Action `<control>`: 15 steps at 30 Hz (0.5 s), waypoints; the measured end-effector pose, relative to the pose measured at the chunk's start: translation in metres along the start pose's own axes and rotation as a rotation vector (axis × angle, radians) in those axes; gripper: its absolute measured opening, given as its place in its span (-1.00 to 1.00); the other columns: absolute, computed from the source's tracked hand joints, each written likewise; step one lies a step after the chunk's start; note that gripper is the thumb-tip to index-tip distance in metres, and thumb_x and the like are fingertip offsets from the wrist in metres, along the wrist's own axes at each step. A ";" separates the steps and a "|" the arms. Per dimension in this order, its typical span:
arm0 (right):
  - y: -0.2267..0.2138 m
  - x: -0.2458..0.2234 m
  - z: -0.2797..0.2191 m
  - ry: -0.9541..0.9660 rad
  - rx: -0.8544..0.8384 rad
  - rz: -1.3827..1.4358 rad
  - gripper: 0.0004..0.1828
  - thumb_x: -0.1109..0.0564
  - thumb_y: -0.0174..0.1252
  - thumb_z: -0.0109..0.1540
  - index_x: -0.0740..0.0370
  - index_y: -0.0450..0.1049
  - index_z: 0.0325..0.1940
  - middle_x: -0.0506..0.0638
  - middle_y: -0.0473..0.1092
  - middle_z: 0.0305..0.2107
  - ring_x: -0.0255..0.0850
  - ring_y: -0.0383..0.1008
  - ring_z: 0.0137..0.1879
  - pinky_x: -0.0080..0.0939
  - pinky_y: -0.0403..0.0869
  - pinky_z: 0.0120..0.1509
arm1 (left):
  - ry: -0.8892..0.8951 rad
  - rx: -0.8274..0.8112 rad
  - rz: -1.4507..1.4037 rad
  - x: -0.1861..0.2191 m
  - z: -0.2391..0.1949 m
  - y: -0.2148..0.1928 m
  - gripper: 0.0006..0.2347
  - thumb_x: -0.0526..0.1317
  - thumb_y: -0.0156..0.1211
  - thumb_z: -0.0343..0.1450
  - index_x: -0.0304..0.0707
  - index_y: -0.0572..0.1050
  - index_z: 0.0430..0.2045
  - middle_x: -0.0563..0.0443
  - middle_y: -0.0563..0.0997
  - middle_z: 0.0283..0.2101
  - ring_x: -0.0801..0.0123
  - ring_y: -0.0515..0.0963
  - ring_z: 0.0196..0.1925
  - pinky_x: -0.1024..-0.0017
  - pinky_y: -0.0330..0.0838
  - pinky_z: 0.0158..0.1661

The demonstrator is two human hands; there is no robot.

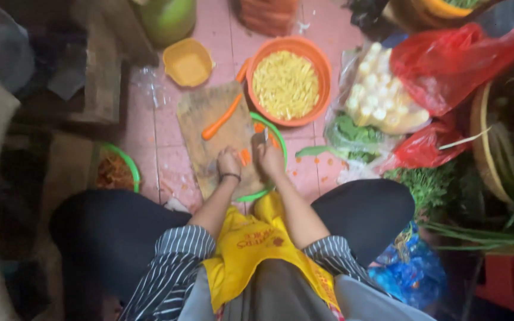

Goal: Chopping carrots into slices on a wooden cutting board.

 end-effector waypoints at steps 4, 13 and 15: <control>-0.030 0.008 0.003 0.010 0.020 0.008 -0.57 -0.03 -0.05 0.31 0.36 0.36 0.09 0.44 0.49 -0.41 0.41 0.50 -0.27 0.39 0.44 -0.13 | 0.032 -0.081 -0.098 0.061 0.001 -0.043 -0.83 -0.36 0.18 0.30 -0.23 0.57 -0.27 -0.23 0.58 -0.24 -0.07 0.60 -0.17 0.10 0.52 -0.12; -0.018 0.001 -0.008 0.020 -0.174 -0.084 -0.56 -0.06 -0.01 0.30 0.30 0.37 0.13 0.40 0.50 -0.29 0.33 0.54 -0.15 0.33 0.47 -0.02 | 0.156 -0.206 0.259 0.055 0.012 -0.005 -0.83 -0.39 0.07 0.41 -0.22 0.54 -0.18 -0.38 0.53 -0.13 -0.19 0.60 -0.13 0.02 0.53 -0.14; -0.011 0.004 -0.015 0.028 -0.166 -0.078 -0.59 -0.05 0.01 0.30 0.31 0.42 0.05 0.39 0.51 -0.28 0.30 0.56 -0.13 0.30 0.49 0.01 | 0.052 -0.150 0.093 0.074 0.013 -0.029 -0.87 -0.35 0.11 0.37 -0.23 0.57 -0.27 -0.30 0.60 -0.20 -0.20 0.60 -0.14 -0.01 0.51 -0.15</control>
Point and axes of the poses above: each hand's wrist, its own z-axis towards the middle knuckle, its own y-axis out of the palm, x = y × z, the point moved 1 cm from there along z, towards the middle knuckle
